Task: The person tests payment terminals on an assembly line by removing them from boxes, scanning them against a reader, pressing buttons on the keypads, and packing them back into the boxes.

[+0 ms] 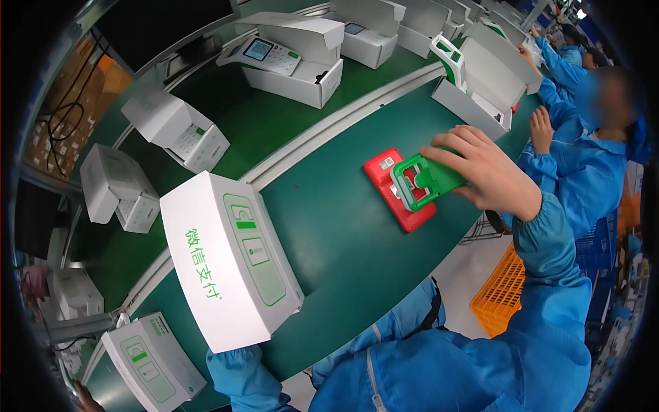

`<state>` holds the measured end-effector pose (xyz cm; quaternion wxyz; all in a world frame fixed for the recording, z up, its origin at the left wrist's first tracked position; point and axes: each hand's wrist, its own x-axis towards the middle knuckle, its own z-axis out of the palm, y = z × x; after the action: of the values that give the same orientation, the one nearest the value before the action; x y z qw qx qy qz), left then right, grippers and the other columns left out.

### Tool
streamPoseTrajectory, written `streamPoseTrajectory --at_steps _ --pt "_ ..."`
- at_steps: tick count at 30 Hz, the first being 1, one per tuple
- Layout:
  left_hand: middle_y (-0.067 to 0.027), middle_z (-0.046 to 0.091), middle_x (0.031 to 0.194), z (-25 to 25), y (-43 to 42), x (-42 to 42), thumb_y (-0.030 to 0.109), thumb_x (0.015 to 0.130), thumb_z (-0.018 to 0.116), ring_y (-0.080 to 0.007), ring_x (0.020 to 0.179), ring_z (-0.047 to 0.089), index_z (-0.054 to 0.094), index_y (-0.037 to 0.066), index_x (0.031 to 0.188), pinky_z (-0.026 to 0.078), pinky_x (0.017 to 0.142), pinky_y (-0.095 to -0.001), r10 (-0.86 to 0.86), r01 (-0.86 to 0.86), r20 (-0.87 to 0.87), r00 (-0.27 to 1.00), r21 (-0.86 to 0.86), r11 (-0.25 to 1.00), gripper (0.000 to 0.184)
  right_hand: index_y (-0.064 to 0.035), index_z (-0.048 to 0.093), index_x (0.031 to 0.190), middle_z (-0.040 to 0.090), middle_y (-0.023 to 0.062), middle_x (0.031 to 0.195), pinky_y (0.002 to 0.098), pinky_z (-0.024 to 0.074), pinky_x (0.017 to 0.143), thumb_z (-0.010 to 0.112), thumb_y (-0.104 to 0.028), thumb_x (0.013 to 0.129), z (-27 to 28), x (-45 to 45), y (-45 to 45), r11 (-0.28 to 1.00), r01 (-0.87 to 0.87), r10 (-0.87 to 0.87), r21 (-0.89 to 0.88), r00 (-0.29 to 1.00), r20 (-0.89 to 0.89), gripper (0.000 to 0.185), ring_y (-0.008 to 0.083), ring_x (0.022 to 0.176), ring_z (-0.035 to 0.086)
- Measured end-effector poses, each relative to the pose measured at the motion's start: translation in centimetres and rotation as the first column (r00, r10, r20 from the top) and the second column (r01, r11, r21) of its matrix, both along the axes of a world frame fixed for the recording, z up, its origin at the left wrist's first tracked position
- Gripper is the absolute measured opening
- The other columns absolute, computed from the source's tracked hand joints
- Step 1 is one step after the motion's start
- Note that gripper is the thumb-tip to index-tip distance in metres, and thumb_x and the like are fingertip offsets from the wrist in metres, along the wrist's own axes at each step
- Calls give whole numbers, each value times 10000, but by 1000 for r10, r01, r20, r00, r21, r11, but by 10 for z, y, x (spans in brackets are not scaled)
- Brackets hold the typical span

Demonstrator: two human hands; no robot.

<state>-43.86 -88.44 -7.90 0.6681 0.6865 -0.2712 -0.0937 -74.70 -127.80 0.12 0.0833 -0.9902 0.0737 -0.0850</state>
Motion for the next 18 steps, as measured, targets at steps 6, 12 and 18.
streamPoseTrajectory --at_steps 6,12,18 --pt "-157 581 1380 1 -6 -2 242 992 719 -238 1238 616 423 15 1510 524 1027 -375 3 -3 -2 1000 3 1000 638 -101 600 1382 607 111 1308 455 452 1096 855 -38 658 2 -3 -5 999 -3 3 -40 1000 -2 771 342 1202 567" --pt "-156 587 1358 3 -12 -5 242 987 726 -239 1221 622 440 9 1490 525 1016 -372 8 -8 0 1000 5 1000 623 -109 597 1397 608 116 1317 472 420 1146 852 -40 665 5 -7 -13 996 -9 10 -90 1000 14 778 347 1254 557" --pt "-154 594 1335 5 -21 -9 241 983 733 -241 1204 628 458 4 1471 526 1004 -369 5 -5 -5 1000 10 1000 609 -62 509 1491 601 157 1400 445 433 1153 822 -214 834 11 -18 -19 848 43 -87 529 994 60 743 329 1263 596"
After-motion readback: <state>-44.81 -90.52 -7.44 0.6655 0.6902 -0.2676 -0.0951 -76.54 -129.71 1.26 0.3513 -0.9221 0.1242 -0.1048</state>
